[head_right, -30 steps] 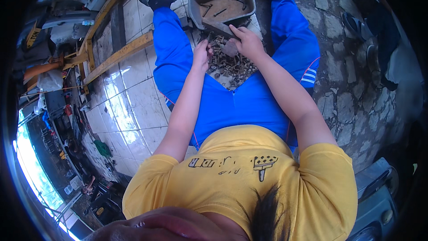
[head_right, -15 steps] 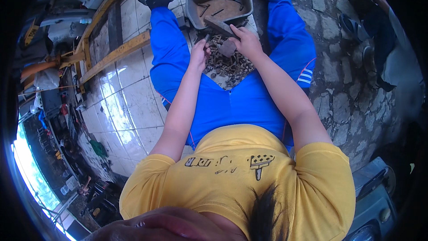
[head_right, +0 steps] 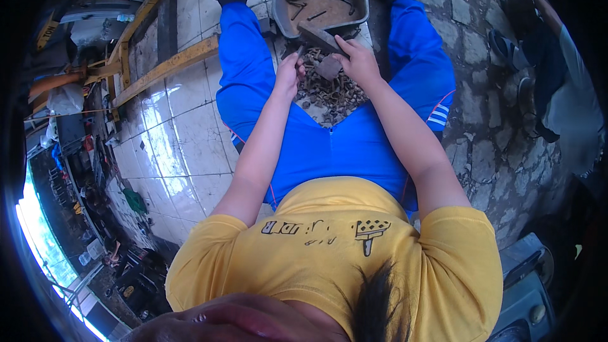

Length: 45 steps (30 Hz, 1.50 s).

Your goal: The person sits on the floor and uses a sanding block to sharpen small metal parts. They pick up each part, rub it against the block, and place it into a nearby container.

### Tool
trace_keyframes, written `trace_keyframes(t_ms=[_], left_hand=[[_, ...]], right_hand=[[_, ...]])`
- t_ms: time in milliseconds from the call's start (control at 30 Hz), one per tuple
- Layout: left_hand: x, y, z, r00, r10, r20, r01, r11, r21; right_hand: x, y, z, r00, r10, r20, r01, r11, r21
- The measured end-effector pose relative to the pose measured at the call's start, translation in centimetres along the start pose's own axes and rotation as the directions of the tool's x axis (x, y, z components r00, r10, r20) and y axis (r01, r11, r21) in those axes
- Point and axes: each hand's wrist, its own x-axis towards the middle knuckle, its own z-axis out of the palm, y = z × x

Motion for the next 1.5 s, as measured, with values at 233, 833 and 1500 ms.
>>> trace_keyframes(t_ms=[233,833,1500], left_hand=[[-0.5,0.5,0.8,1.000,0.003,0.006,-0.003,1.000,-0.020],[-0.9,0.6,1.6,0.996,-0.002,0.087,0.016,0.987,-0.158],[-0.9,0.7,1.5,0.986,0.058,0.159,-0.037,0.990,-0.132]], right_hand=[[0.2,1.7,0.8,0.994,0.110,-0.020,-0.111,0.994,-0.008],[1.3,2.8,1.8,0.978,0.200,0.053,-0.207,0.952,0.227],[1.0,0.5,0.2,0.996,0.071,0.052,-0.082,0.960,0.268]])
